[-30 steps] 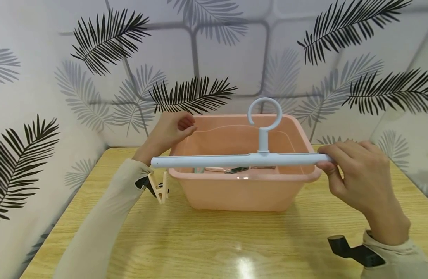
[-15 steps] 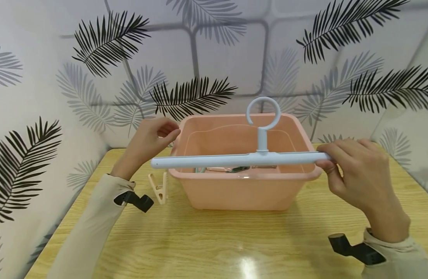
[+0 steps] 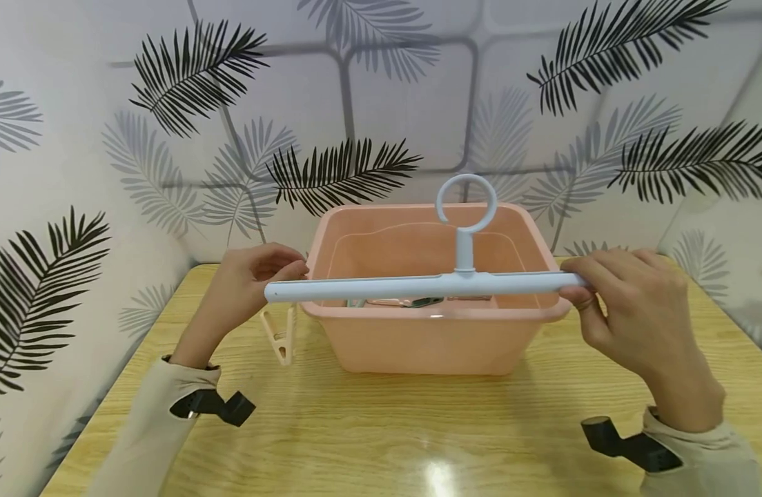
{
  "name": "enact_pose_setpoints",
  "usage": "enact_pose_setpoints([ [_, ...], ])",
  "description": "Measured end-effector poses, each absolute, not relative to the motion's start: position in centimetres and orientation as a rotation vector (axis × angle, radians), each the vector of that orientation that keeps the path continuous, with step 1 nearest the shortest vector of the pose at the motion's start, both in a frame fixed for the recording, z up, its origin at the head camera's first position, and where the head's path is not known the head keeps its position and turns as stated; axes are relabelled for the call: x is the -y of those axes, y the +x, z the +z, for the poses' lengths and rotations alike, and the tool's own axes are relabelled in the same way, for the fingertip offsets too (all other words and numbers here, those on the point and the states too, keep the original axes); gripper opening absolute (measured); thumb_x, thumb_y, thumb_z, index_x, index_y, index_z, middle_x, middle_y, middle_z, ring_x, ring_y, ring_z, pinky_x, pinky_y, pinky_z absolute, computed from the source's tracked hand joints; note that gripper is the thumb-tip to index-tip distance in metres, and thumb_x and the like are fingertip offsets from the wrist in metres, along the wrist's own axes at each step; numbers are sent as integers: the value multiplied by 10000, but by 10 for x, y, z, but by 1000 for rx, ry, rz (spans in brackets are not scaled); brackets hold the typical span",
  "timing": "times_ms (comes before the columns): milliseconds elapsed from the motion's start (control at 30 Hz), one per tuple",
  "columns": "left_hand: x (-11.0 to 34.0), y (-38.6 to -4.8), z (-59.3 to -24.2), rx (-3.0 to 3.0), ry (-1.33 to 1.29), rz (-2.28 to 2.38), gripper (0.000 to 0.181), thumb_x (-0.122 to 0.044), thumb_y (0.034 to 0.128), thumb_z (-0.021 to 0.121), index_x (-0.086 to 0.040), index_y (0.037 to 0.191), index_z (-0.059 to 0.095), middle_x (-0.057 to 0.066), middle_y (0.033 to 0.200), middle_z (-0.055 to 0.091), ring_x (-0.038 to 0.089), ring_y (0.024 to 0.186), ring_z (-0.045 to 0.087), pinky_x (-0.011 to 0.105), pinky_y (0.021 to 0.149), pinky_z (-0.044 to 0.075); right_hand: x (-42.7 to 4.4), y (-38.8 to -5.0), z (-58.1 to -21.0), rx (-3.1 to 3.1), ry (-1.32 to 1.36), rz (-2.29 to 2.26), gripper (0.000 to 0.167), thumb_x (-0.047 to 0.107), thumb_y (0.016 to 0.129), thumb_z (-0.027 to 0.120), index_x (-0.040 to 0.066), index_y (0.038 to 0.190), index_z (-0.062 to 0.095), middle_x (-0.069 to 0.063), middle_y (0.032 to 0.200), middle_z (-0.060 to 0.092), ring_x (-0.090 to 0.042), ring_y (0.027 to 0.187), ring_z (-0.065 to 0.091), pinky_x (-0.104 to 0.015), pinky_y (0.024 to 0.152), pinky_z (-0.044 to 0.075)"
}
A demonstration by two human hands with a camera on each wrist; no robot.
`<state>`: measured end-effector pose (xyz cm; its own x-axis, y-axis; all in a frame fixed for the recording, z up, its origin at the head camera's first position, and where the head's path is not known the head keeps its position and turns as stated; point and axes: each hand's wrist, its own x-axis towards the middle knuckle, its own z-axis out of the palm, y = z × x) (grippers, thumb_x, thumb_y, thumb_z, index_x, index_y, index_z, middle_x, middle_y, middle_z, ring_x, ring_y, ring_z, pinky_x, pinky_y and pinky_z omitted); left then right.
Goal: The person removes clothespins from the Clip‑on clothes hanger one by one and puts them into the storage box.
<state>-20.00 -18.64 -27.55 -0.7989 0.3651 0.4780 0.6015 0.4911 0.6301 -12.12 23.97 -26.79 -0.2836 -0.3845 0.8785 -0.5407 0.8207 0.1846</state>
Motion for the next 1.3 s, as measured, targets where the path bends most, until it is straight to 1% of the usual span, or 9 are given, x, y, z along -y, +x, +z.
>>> enact_pose_setpoints([
  [133,196,-183,-281,2428,-780,-1326,174,-118,945,624,-20,1067,700,44,950,720,40,833,680,202,716,526,-238,-122,-269,1911,707,183,563,435,1018,386,-3,791,658,-108,650,615,-316,552,562,-456,511,380],
  [300,205,-164,-284,2392,-849,-1471,178,-30,956,576,60,1087,655,-33,884,705,100,781,686,220,749,532,-236,-123,-270,1914,712,190,553,436,1019,388,5,796,654,-103,660,614,-317,569,572,-446,522,372],
  [400,207,-154,-287,2386,-882,-1588,198,-45,993,512,86,1082,631,-18,854,703,156,774,682,251,782,537,-236,-123,-270,1914,711,193,552,433,1019,388,4,796,654,-108,667,618,-323,583,578,-446,528,375],
  [533,203,-145,-291,2333,-913,-1717,271,-90,1037,417,74,1088,627,12,909,712,165,819,675,258,776,537,-236,-124,-271,1918,717,196,539,427,1017,394,10,794,653,-98,663,614,-323,589,579,-440,528,373],
  [667,197,-140,-291,2247,-993,-1908,368,-147,1068,319,11,1133,645,67,965,721,200,870,695,284,771,545,-237,-123,-273,1924,712,201,547,430,1018,391,6,797,656,-99,666,619,-321,588,576,-442,529,373],
  [833,191,-139,-290,2177,-1071,-2093,502,-224,1084,213,23,1055,650,111,966,707,245,874,702,352,788,555,-239,-122,-274,1929,698,196,561,440,1017,390,-4,813,664,-122,692,637,-336,608,586,-461,547,396],
  [1033,186,-133,-291,2219,-1090,-2100,469,-192,1078,270,175,1052,561,127,952,683,253,843,690,384,772,560,-239,-123,-272,1928,705,186,521,413,1009,412,1,816,665,-113,686,632,-321,595,578,-451,541,394],
  [1233,183,-131,-295,2282,-1053,-2136,177,-62,1018,455,71,1036,570,119,987,681,246,875,679,353,758,553,-240,-123,-271,1929,705,180,528,423,1010,410,1,820,664,-112,684,632,-321,582,574,-457,541,401],
  [1300,183,-131,-296,2272,-1053,-2180,140,-41,1002,482,68,1032,565,117,989,684,242,879,679,343,752,550,-240,-123,-271,1937,704,179,516,416,1008,415,5,822,664,-109,683,629,-322,581,573,-451,545,399],
])
